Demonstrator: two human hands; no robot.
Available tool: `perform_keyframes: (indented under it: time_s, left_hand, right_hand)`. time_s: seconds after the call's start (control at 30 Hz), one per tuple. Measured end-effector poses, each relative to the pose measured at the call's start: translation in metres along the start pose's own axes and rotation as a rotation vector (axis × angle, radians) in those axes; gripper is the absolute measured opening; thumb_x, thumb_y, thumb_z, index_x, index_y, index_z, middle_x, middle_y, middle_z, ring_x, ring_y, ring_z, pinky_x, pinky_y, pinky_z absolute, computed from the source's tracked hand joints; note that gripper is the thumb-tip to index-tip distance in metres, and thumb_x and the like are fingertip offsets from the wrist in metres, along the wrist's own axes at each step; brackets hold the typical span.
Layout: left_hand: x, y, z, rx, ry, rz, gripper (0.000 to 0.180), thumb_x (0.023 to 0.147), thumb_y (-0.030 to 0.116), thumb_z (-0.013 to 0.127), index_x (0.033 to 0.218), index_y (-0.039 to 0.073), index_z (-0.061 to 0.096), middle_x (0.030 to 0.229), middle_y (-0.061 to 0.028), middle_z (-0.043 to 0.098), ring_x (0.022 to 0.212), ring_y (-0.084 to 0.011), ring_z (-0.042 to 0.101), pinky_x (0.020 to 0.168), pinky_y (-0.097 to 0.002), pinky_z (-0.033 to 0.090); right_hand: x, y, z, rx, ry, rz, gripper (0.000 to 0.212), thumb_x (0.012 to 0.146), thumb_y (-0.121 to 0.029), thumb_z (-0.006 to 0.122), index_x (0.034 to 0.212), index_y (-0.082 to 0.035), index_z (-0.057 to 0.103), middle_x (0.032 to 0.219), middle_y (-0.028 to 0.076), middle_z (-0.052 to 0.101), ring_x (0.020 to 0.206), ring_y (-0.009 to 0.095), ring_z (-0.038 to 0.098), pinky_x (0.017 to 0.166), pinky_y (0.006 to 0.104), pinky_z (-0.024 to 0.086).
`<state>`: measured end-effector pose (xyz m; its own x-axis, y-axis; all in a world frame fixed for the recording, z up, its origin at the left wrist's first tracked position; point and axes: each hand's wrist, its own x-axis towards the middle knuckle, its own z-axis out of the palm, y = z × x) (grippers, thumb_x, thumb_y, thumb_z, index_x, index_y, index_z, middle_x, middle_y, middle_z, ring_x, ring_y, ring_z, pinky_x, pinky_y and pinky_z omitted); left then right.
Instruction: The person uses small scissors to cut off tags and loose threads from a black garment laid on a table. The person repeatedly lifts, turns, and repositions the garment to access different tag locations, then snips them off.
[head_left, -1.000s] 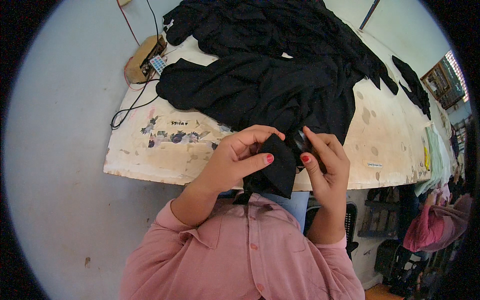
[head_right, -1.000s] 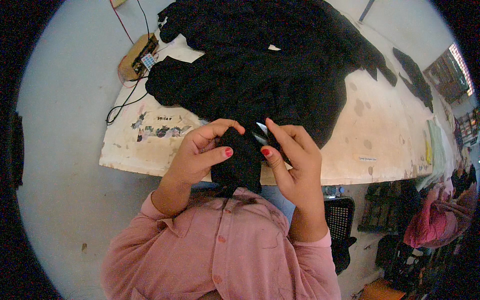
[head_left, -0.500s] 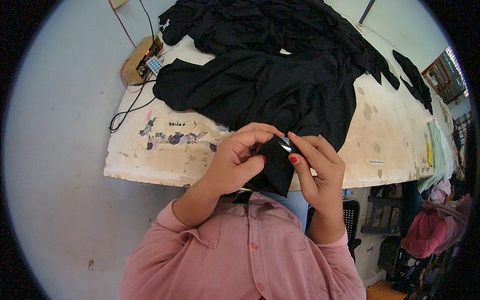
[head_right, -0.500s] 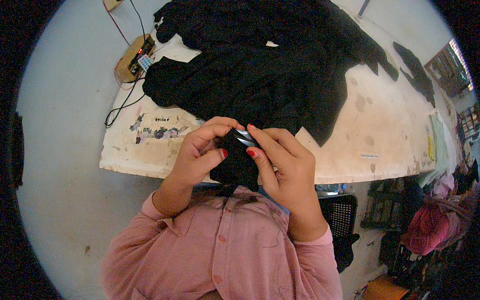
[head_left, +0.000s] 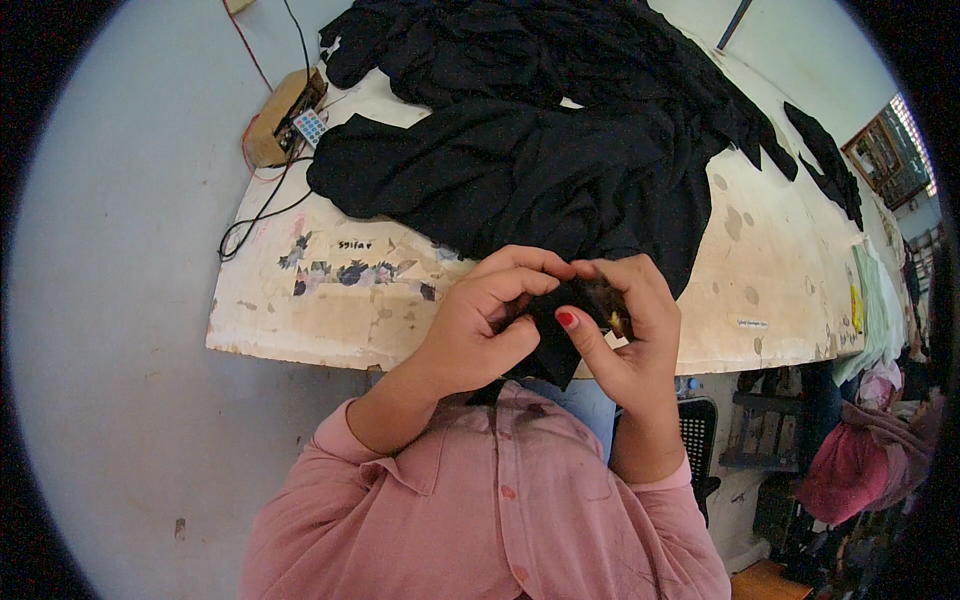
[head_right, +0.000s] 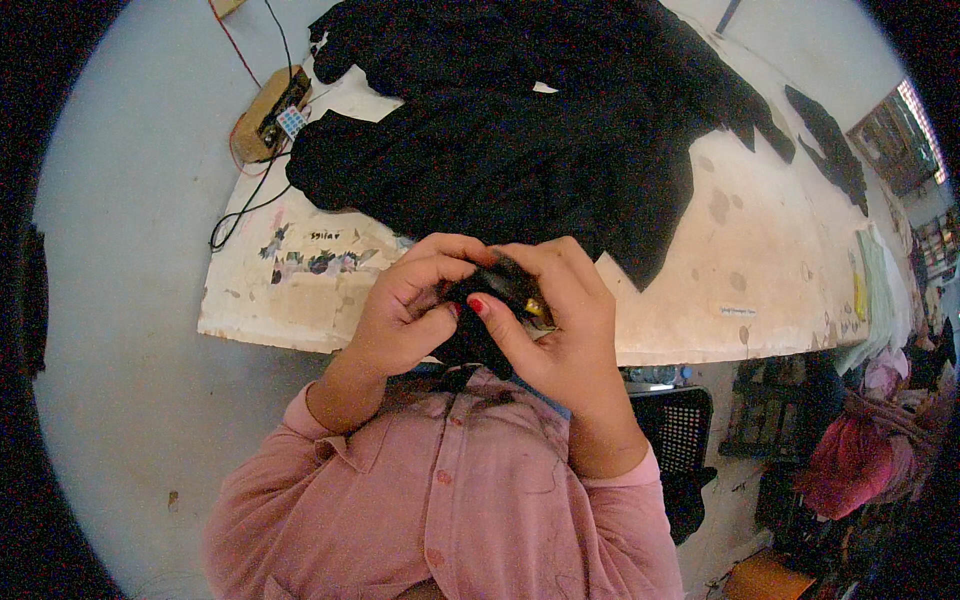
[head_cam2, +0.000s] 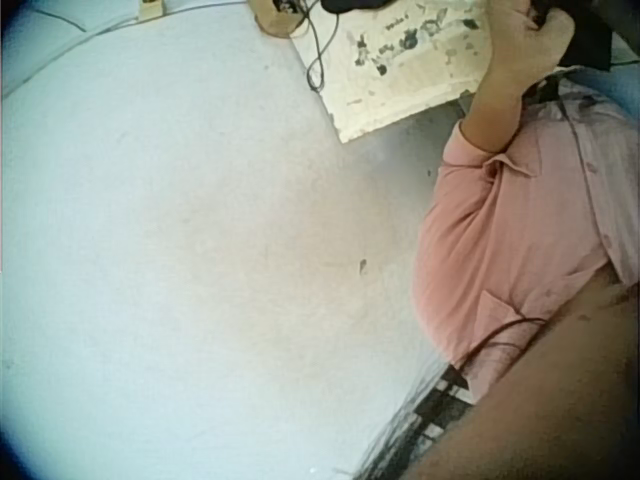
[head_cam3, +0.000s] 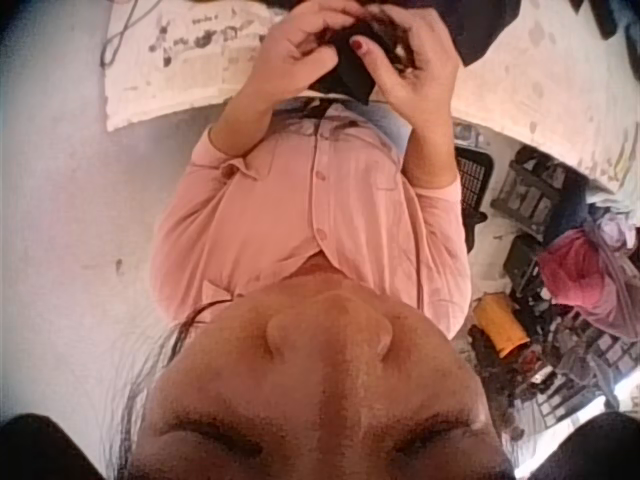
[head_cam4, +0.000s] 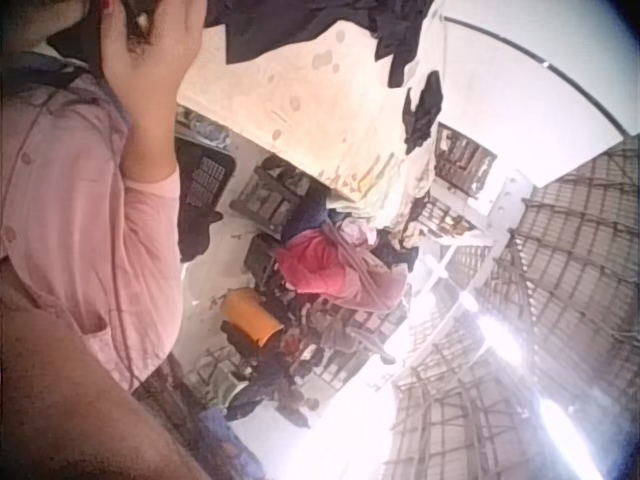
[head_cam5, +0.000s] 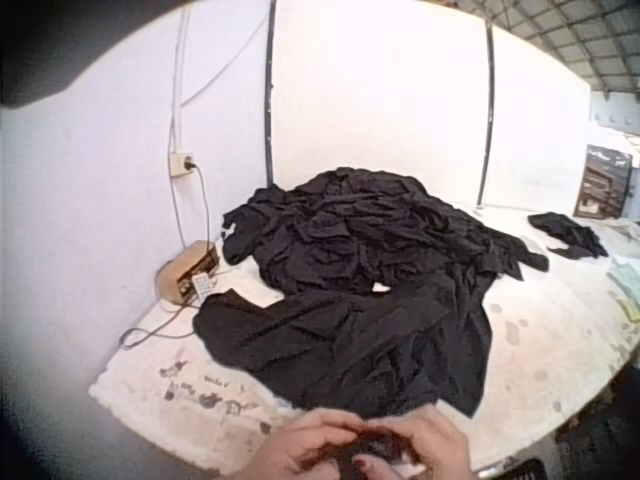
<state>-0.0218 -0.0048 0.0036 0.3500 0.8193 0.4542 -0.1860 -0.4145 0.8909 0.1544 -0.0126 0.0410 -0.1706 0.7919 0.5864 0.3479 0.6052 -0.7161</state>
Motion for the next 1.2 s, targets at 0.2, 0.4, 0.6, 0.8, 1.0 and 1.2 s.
perform_keyframes:
  time_s: [0.2, 0.4, 0.6, 0.8, 1.0, 1.2]
  left_hand:
    - [-0.004, -0.002, -0.002, 0.011, 0.002, -0.025, 0.040, 0.069, -0.012, 0.044, 0.105, -0.001, 0.057, 0.120, -0.0137, 0.054, 0.105, -0.0170, 0.052, 0.090, -0.0285, 0.039]
    - [0.000, 0.011, -0.005, -0.107, 0.053, -0.096, 0.040, 0.067, -0.011, 0.042, 0.104, -0.001, 0.057, 0.123, -0.0156, 0.051, 0.115, -0.0216, 0.050, 0.100, -0.0335, 0.037]
    - [-0.002, 0.006, 0.000, -0.057, 0.093, -0.100, 0.039, 0.068, -0.012, 0.043, 0.103, -0.003, 0.058, 0.127, -0.0151, 0.047, 0.118, -0.0206, 0.048, 0.100, -0.0322, 0.037]
    - [-0.003, 0.005, 0.002, 0.011, 0.076, -0.092, 0.039, 0.068, -0.013, 0.044, 0.103, -0.003, 0.058, 0.127, -0.0145, 0.046, 0.117, -0.0196, 0.048, 0.098, -0.0306, 0.039]
    - [-0.004, 0.013, 0.002, 0.165, 0.082, -0.081, 0.039, 0.068, -0.014, 0.044, 0.103, -0.004, 0.057, 0.128, -0.0141, 0.045, 0.114, -0.0183, 0.050, 0.094, -0.0280, 0.041]
    - [-0.005, 0.009, 0.003, 0.128, 0.104, -0.050, 0.038, 0.068, -0.015, 0.043, 0.101, -0.004, 0.057, 0.128, -0.0146, 0.045, 0.110, -0.0163, 0.052, 0.089, -0.0249, 0.044]
  right_hand:
    - [0.004, 0.009, -0.001, -0.014, 0.056, 0.061, 0.016, 0.080, -0.006, 0.067, 0.095, -0.001, 0.064, 0.080, 0.010, 0.057, 0.070, 0.020, 0.055, 0.066, 0.0270, 0.044]
    - [-0.006, 0.008, -0.012, -0.092, -0.045, 0.008, 0.033, 0.084, -0.007, 0.065, 0.116, 0.000, 0.062, 0.089, 0.013, 0.058, 0.075, 0.022, 0.057, 0.068, 0.0275, 0.046]
    - [-0.010, -0.006, -0.011, -0.169, -0.090, -0.026, 0.032, 0.080, -0.004, 0.068, 0.112, -0.002, 0.065, 0.091, 0.012, 0.062, 0.074, 0.020, 0.062, 0.062, 0.0276, 0.049]
    - [-0.012, -0.009, -0.004, -0.202, -0.037, -0.006, 0.029, 0.078, -0.003, 0.069, 0.107, -0.003, 0.067, 0.089, 0.011, 0.063, 0.070, 0.021, 0.063, 0.060, 0.0282, 0.049]
    - [-0.010, -0.010, -0.004, -0.233, -0.044, -0.046, 0.027, 0.078, -0.004, 0.069, 0.106, -0.003, 0.067, 0.088, 0.011, 0.063, 0.069, 0.022, 0.063, 0.060, 0.0282, 0.049]
    - [-0.010, -0.011, -0.010, -0.113, -0.089, 0.058, 0.024, 0.082, -0.005, 0.066, 0.106, -0.002, 0.067, 0.089, 0.012, 0.063, 0.072, 0.021, 0.062, 0.060, 0.0263, 0.048]
